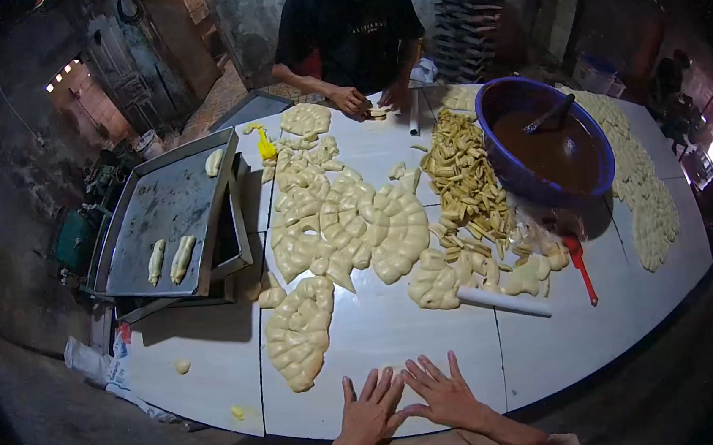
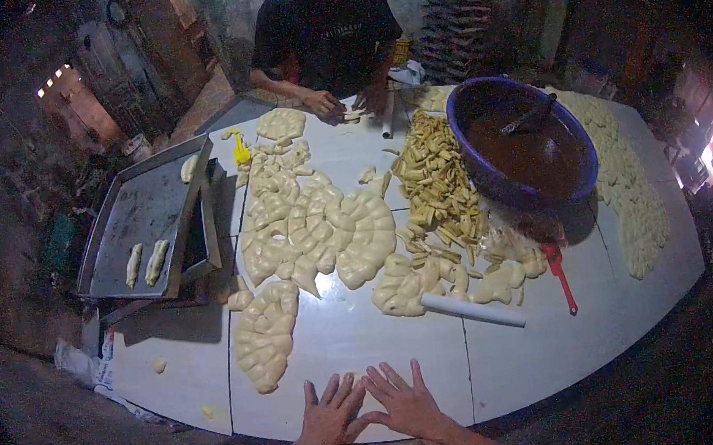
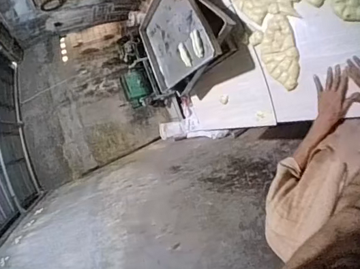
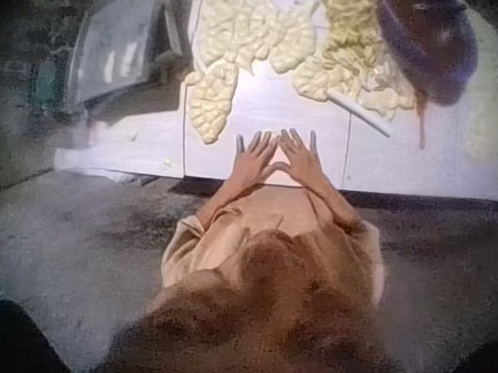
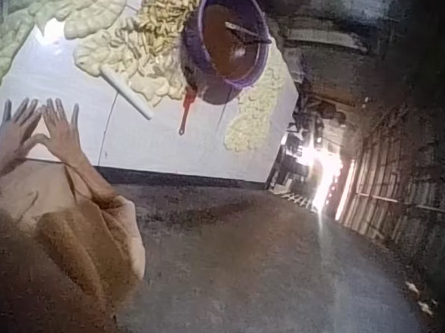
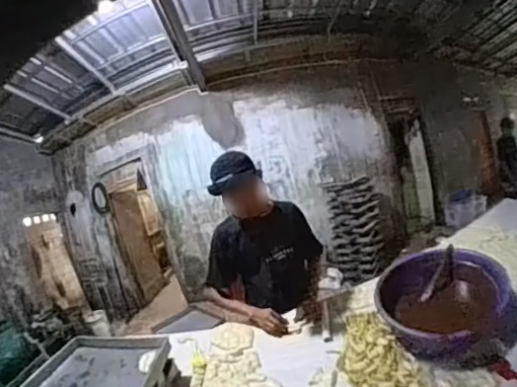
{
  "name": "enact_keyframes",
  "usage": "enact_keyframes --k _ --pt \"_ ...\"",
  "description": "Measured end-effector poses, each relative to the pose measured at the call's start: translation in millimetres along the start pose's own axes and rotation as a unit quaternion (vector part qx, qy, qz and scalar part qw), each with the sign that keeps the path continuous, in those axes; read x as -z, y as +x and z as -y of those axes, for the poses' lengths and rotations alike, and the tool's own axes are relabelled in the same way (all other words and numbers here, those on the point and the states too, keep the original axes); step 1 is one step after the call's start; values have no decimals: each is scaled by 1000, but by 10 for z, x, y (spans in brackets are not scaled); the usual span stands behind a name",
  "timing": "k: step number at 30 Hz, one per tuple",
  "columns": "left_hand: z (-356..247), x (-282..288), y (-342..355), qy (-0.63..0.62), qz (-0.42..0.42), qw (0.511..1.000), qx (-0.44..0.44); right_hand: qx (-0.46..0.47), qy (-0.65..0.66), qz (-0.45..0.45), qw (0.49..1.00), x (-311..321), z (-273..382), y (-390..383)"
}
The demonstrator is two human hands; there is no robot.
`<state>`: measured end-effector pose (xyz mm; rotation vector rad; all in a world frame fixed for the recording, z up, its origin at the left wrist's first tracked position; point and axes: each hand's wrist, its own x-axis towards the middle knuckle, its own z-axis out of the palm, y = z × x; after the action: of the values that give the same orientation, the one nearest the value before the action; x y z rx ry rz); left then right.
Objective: The person flattens dough pieces on a table using a rolling pin and by hand, spreads chocolate filling onto the dough with a spatula, adds banana pieces, rolls the dough closed, and transfers the formed pastries onto a metal baking tray.
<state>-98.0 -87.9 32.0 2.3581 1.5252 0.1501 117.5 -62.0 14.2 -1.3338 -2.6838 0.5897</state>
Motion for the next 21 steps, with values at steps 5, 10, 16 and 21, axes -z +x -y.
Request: enact_keyframes --k 5,10,16,21 --pt "2 -117 12 -69 -100 992 -21 -15 167 -161 973 252 -406 -20" --pt "-226 -137 76 -18 -52 998 7 -237 -43 -353 904 733 -1282 -134" --pt "-203 -133 74 -1 -35 999 -13 -214 -76 -293 929 573 -1837 -439" --pt "-291 -279 7 -17 -61 996 64 -204 -59 -288 934 404 -1883 -605"
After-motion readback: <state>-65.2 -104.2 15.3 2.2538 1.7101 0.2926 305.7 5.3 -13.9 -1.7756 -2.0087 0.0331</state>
